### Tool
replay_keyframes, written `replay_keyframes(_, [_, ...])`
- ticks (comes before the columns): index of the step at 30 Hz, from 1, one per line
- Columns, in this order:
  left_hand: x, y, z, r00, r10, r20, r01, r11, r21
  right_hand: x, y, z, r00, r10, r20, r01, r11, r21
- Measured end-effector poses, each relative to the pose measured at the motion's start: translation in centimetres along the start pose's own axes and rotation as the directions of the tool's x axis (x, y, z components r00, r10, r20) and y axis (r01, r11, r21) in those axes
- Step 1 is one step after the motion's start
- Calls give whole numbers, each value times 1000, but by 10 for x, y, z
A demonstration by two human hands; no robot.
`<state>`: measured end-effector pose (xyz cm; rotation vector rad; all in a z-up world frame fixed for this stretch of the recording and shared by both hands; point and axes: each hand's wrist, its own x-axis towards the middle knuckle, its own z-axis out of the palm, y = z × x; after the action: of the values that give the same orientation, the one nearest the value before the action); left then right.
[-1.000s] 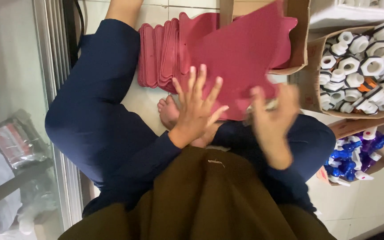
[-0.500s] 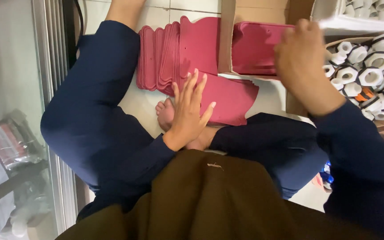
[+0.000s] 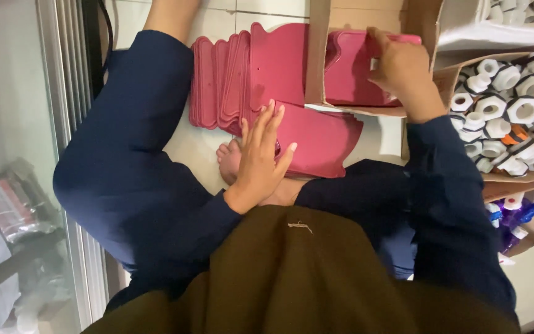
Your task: The person sits on the floor and wipes pink plastic parts with a cloth. They pick up each part from a stack, wipe it, and place it into a cardboard box.
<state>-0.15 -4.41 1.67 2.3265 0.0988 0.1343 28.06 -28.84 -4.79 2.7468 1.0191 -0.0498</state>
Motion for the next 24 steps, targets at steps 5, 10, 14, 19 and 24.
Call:
replay_keyframes(5, [-1,-9,8,999,-44,3,44,995,-87,-36,-27,-38,980,189,-57,-125,819,560])
replay_keyframes(10, [-5,-14,26,996,-73,45,84,951,-297,-93,-112,-52,759,436,483,-187,-565,803])
replay_keyframes(14, [-6,-13,38,967,-225,117,251,792,-556,-109,-176,-84,760,39,648,-187,-943,276])
replay_keyframes(19, [-3,-31,52,896,-395,201,348,347,-871,-130,-189,-30,879,61,472,-155,-901,406])
replay_keyframes(24, [7,-27,14,999,-28,-44,-16,643,-766,-139,-170,-32,898,-3,440,-326,-676,661])
